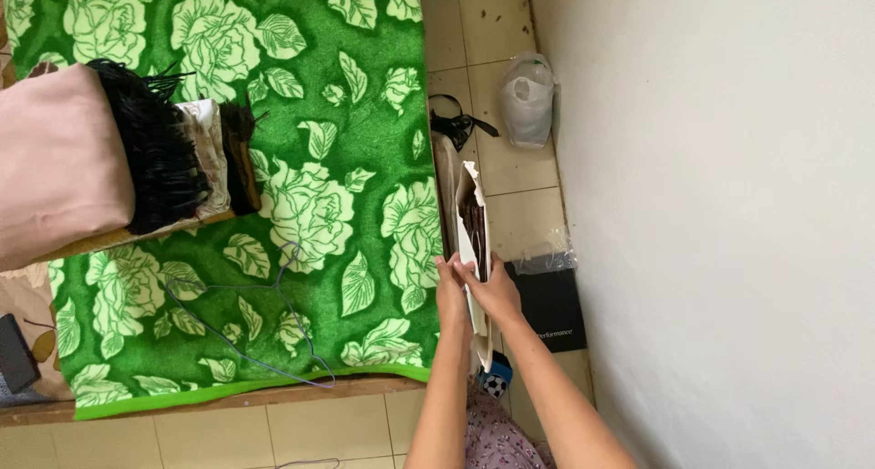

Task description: The person organizes items in a bedroom by placing folded patterned fabric into a white paper bag, discarding cardboard and plastic debris, and moving a blue jacket from a hanger to the floor. The person also picks up a plastic bag and a hanger from the floor.

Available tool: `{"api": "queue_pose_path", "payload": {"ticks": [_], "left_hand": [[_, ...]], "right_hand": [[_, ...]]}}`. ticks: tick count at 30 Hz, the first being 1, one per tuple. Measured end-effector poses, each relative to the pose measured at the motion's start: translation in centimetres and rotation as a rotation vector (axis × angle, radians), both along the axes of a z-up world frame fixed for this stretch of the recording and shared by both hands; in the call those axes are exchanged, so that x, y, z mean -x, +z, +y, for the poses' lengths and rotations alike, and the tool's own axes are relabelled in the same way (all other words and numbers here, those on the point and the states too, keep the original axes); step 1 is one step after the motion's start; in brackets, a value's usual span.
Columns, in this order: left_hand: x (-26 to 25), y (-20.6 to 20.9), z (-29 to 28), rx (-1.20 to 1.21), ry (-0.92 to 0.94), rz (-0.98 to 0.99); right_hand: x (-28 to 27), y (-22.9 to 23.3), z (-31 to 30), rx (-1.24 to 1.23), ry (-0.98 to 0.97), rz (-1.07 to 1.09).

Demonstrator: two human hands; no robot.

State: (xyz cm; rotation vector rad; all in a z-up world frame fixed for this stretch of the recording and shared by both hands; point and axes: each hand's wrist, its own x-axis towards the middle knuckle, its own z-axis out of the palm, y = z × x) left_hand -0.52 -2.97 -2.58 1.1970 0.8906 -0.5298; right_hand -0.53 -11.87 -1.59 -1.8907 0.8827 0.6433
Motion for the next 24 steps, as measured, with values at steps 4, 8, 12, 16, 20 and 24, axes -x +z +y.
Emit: {"api": "queue_pose_path", "payload": {"ticks": [4,8,12,16,20,24], "left_hand": [[-0.2,-0.8,-1.0,0.061,0.064,0.066],[0.4,-1.9,-2.1,0.092,0.022,0.063],[0.6,-2.3,-2.9,0.086,0.004,0.068],[1.0,-1.9,-2.5,0.065,-0.043,0.077],[0.8,-0.6,-0.9,0.047,-0.071,0.106],[0.4,0.9,0.5,0.068,-0.036,0.103]], "right_hand": [[-1.2,0.5,-1.3,0.093,0.018,0.09],[-1.5,0.4,-3.2,0.243,0.07,0.151],[-1.4,-0.2,-4.2,0.371,0.129,0.105],[-0.1,-1.7,-4.8,0.441,0.134,0.034],[1.0,-3.1,-6.4,0.509,0.073,0.01],[1.5,-2.6,-9.2,0.571,0.084,-0.007]]}}
